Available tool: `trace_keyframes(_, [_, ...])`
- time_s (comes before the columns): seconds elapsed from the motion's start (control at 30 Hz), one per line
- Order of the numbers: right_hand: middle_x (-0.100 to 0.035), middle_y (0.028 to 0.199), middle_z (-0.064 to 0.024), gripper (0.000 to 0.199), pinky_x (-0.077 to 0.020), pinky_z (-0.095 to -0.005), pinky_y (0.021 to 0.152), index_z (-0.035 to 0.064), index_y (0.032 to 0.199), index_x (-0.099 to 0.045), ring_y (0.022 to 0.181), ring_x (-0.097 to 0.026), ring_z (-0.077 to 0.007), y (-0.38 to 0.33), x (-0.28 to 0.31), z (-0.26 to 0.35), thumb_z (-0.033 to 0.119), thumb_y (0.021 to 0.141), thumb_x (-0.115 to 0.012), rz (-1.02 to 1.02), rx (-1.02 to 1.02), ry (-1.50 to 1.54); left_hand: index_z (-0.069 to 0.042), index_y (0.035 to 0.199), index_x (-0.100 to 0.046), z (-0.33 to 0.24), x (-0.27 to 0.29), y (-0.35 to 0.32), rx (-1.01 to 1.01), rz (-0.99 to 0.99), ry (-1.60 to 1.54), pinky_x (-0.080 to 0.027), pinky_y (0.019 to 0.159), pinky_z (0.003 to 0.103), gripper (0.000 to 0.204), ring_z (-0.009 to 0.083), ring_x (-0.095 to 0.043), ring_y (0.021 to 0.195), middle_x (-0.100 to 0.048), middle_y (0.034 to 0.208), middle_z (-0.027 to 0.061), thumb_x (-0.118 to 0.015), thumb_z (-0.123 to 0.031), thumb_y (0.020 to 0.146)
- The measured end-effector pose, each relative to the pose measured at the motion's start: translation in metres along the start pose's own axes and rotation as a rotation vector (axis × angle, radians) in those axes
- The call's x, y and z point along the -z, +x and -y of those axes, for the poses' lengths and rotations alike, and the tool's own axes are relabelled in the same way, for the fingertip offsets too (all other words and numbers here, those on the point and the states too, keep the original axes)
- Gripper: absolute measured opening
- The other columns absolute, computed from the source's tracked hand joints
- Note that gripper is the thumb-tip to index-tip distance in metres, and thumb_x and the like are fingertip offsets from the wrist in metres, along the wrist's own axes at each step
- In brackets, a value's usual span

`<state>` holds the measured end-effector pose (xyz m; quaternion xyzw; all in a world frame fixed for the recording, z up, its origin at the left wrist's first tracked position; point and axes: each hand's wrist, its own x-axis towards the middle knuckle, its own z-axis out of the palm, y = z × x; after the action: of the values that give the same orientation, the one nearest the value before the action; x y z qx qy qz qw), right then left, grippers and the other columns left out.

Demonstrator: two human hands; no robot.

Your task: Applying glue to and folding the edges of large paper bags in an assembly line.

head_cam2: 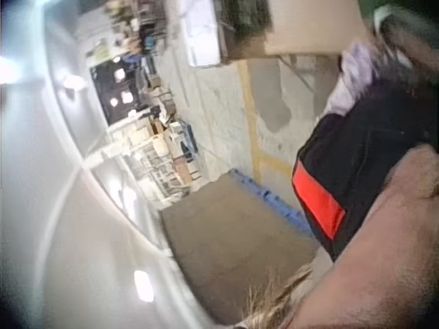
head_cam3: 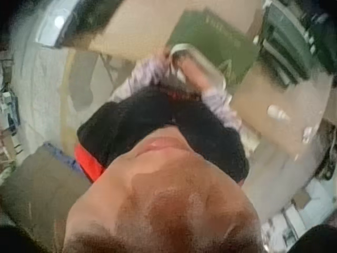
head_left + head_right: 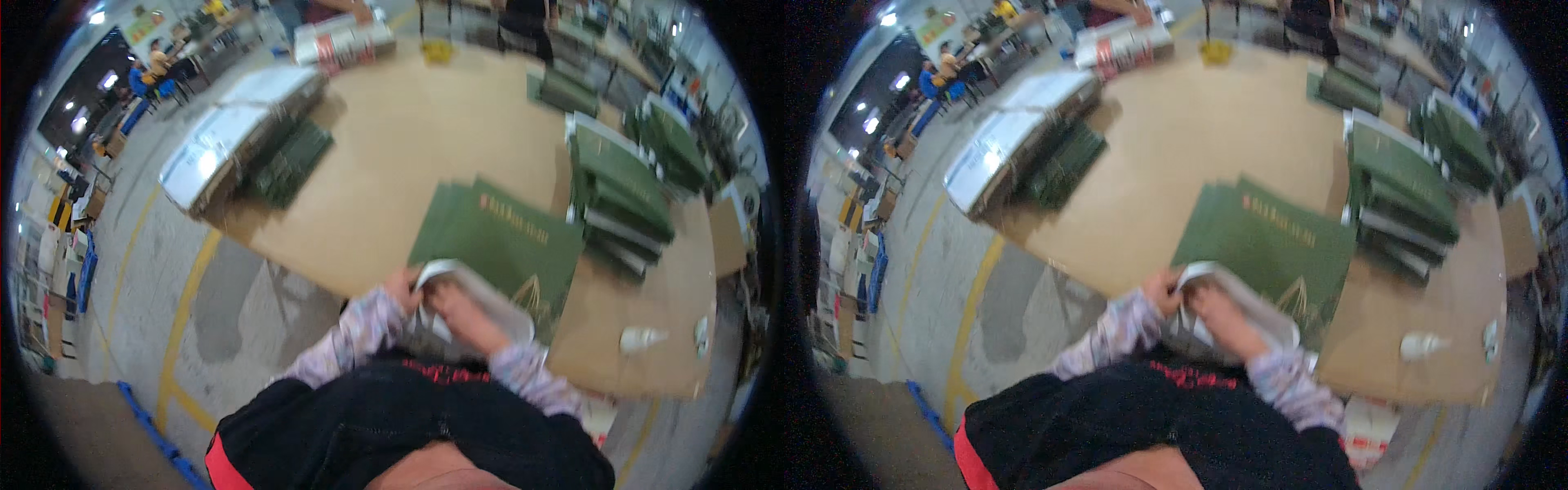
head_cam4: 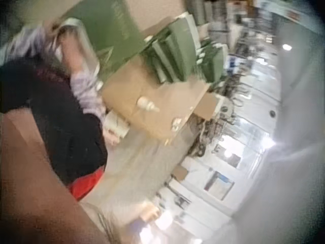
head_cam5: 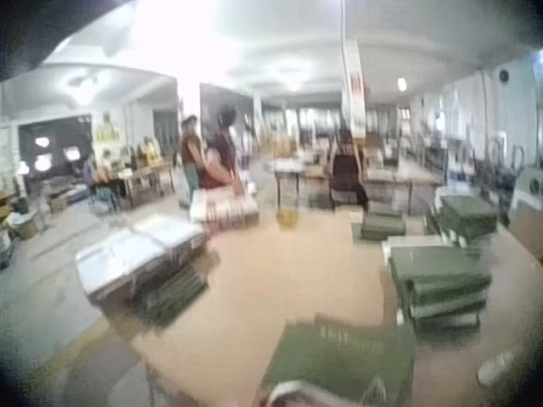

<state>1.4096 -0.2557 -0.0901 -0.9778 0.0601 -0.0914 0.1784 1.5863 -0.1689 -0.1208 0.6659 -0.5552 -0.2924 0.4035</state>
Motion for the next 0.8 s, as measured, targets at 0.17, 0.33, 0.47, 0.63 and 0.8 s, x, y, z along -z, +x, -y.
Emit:
trace_keyframes(0.17, [-0.052,0.122,-0.0115,0.042,-0.0418,-0.0396,0.095,0.0063,0.122,-0.056,0.112,-0.049,-0.0310,0.021,0.018,-0.015,0.007,0.081,-0.045,-0.019,-0.079,0.082,0.000,0.124,-0.055,-0.012,0.035,0.032,-0.218,-0.165,-0.021,-0.045,0.095,0.034,0.046,0.0266,-0.058,0.108,-0.058,0.119,0.0182,-0.064,-0.007,0.079])
trace_keyframes(0.33, [-0.055,0.107,-0.0056,0.038,-0.0465,-0.0352,0.089,0.0122,0.119,-0.057,0.101,-0.053,-0.0240,0.014,-0.006,-0.024,0.011,0.083,-0.047,-0.163,-0.073,-0.018,0.004,0.121,-0.056,-0.010,0.028,0.028,0.068,-0.004,-0.594,-0.045,0.093,0.029,0.034,0.0179,-0.056,0.108,-0.059,0.119,0.0122,-0.054,0.002,0.088])
trace_keyframes(0.47, [-0.055,0.107,-0.0049,0.038,-0.0473,-0.0346,0.089,0.0111,0.120,-0.056,0.100,-0.053,-0.0230,0.004,-0.009,-0.017,0.010,0.083,-0.048,-0.195,-0.040,-0.047,0.005,0.122,-0.056,-0.011,0.028,0.016,0.176,0.025,-0.596,-0.045,0.093,0.029,0.033,0.0172,-0.057,0.106,-0.061,0.116,0.0121,-0.055,-0.001,0.089])
trace_keyframes(0.63, [-0.054,0.106,-0.0049,0.038,-0.0492,-0.0345,0.087,0.0098,0.120,-0.056,0.099,-0.053,-0.0229,0.006,-0.012,-0.002,0.010,0.083,-0.049,-0.203,-0.038,-0.074,0.004,0.121,-0.057,-0.014,0.030,0.001,0.200,0.010,-0.597,-0.046,0.092,0.028,0.032,0.0160,-0.058,0.105,-0.061,0.117,0.0125,-0.056,-0.002,0.090])
trace_keyframes(0.8, [-0.053,0.105,-0.0054,0.040,-0.0499,-0.0340,0.085,0.0116,0.120,-0.057,0.097,-0.054,-0.0234,0.011,-0.010,-0.006,0.010,0.081,-0.051,-0.171,-0.058,-0.108,0.003,0.121,-0.057,-0.009,0.023,0.005,0.204,-0.009,-0.690,-0.047,0.090,0.026,0.032,0.0145,-0.058,0.103,-0.061,0.116,0.0116,-0.057,-0.001,0.089])
